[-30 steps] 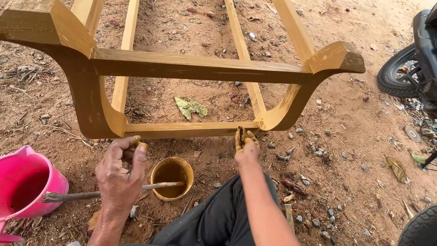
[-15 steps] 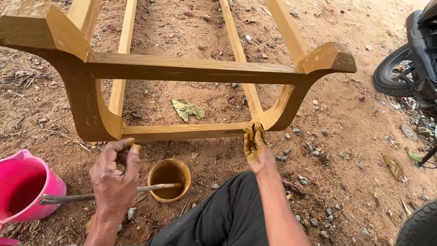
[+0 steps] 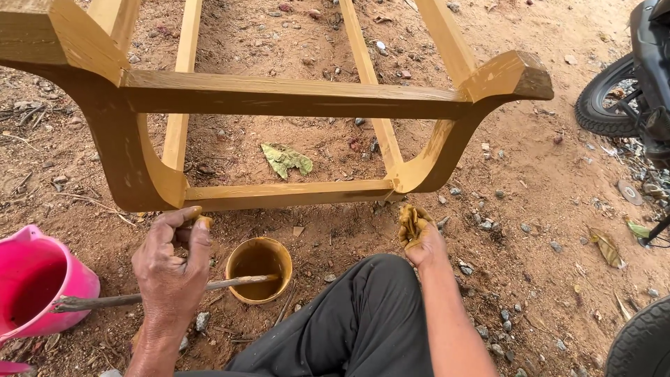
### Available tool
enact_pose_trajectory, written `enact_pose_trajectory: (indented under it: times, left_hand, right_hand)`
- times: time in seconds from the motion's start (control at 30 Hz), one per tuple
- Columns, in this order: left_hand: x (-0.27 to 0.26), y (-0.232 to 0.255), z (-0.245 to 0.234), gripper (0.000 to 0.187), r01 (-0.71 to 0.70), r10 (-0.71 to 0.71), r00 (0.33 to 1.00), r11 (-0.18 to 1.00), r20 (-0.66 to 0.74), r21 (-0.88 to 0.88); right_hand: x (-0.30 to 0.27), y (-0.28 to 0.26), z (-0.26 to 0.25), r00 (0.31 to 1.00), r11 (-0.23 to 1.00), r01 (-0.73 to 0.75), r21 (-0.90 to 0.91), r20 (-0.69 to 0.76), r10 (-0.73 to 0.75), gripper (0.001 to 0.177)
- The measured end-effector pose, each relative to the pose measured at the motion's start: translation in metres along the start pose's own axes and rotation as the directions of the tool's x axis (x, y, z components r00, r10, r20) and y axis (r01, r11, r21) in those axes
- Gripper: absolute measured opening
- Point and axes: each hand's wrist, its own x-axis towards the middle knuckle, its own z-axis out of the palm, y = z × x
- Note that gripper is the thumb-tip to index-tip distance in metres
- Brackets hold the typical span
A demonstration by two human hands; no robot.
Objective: Applying stain to a wooden furniture frame using a cloth and a wooden stick.
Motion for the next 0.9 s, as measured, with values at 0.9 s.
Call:
enact_pose_trajectory:
  times: [0.9]
  left_hand:
    - [0.002,0.0,0.001,0.017,0.026,-0.026,1.0,1.0,0.003,0.006]
  right_hand:
    - [0.243,0.081,-0.045,0.952,0.951,-0.306,-0.041,-0.032,0.305,0.022]
